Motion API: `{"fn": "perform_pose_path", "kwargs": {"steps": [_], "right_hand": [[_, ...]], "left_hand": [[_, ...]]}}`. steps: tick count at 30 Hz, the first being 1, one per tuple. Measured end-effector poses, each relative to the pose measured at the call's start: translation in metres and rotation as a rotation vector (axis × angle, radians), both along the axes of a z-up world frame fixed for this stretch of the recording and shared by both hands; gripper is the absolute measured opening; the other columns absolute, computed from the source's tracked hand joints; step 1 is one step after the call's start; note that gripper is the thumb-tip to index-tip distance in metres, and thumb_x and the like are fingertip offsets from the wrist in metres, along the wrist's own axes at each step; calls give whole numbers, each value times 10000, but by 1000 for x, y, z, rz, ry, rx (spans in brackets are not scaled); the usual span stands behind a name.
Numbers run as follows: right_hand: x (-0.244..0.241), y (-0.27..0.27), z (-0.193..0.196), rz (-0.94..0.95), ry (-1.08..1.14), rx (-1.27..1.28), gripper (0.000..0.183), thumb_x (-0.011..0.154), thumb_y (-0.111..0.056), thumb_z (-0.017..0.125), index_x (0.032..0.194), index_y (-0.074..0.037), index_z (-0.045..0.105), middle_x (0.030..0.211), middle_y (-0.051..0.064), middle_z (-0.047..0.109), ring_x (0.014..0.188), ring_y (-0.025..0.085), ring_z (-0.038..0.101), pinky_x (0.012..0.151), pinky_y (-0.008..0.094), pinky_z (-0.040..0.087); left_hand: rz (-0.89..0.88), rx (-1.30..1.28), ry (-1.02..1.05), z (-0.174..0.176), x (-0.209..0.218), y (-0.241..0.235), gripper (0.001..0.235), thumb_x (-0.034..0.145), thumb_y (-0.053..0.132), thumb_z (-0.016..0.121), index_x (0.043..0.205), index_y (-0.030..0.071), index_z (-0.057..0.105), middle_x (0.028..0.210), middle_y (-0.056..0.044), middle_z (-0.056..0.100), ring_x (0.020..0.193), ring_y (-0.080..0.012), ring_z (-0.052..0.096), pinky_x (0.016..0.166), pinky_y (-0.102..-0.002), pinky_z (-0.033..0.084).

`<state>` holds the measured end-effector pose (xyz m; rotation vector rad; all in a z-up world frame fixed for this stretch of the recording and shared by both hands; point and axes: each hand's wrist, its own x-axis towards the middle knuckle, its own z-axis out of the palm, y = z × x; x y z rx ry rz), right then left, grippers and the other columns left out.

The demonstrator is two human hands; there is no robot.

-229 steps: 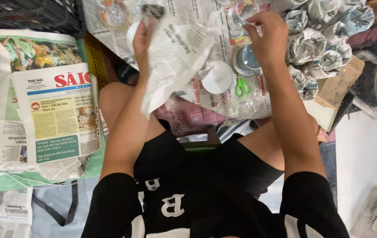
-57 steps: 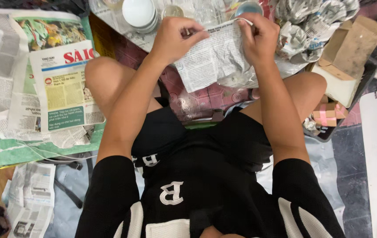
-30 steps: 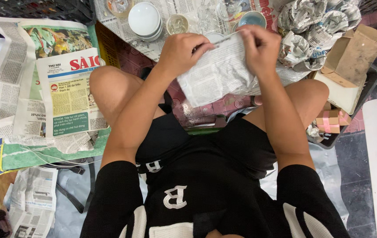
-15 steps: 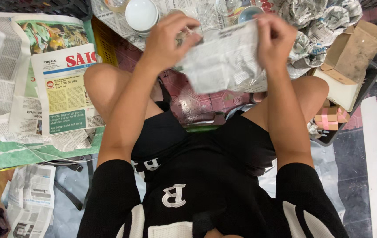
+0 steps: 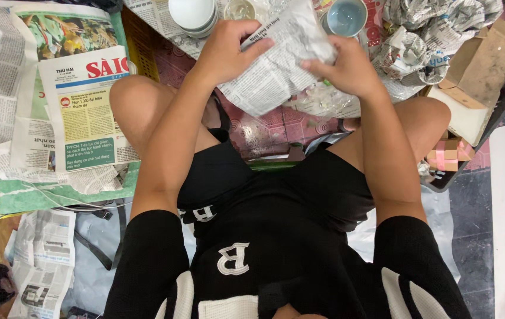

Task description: The person wraps small ceramic bowls and cups with newspaper. They fold the paper around each item, tuck the edges, and place the wrapped items into a black plastic crate. The process is repeated for multiple items.

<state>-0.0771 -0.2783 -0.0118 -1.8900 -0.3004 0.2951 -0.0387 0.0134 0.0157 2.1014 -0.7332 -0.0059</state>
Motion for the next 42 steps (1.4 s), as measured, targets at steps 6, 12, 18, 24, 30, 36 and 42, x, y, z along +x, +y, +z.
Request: {"fn": "perform_pose_path", "kwargs": {"steps": [6,12,18,24,30,36,42], "right_hand": [[15,-28,-17,-164,-58,95,249,1099,-212,701,1035,28,714,798,-17,660,728,52,649,656,246,561],[19,3,-39,-305,-200,520,286,1160,-210,604,1359,-5,624,1123,-12,684,1003,61,624,893,251,523],[8,20,-37,-161,97,335,230,1034,-158,691,1204,-9,646,1056,-8,717,890,50,642,747,242,528],[22,9,-67,-263,-19,385,158,1126,-137,670,1129,16,705,1018,-3,724,909,47,624,806,239,512],[23,15,-58,-249,-7,486,176,1055,-104,658,1200,-10,684,1077,33,758,945,76,696,847,241,558],[26,8,-65,-131,-295,388,209,986,29,709,1194,16,691,1218,146,713,1084,188,685,964,326,568],[20,20,-37,-202,270,1016,254,1012,-169,515,1227,-134,645,1269,135,714,1134,217,708,997,334,579]], "left_hand": [[55,-142,74,-20,11,2,336,1026,234,775,855,-24,645,623,-54,533,581,-103,430,532,-319,351],[41,-264,93,-48,22,-3,377,1092,235,687,815,-5,599,651,47,523,604,-41,422,546,-273,348],[188,-374,107,-56,19,-7,363,1076,237,676,835,-27,615,626,29,508,602,-40,389,544,-267,292],[-17,-371,209,-62,22,4,230,1066,197,705,1080,-30,741,824,-3,684,726,-31,565,634,-233,472],[-61,-459,330,-67,25,4,270,984,121,737,1190,-34,658,1025,-43,752,850,-72,721,720,-249,592],[-74,-463,-34,-49,23,8,263,908,-188,577,974,-14,761,1184,-129,744,1100,-200,718,924,-320,575],[-58,-478,-188,-38,18,12,291,836,-235,596,818,0,765,1203,-122,717,1159,-248,708,989,-349,599]]}}
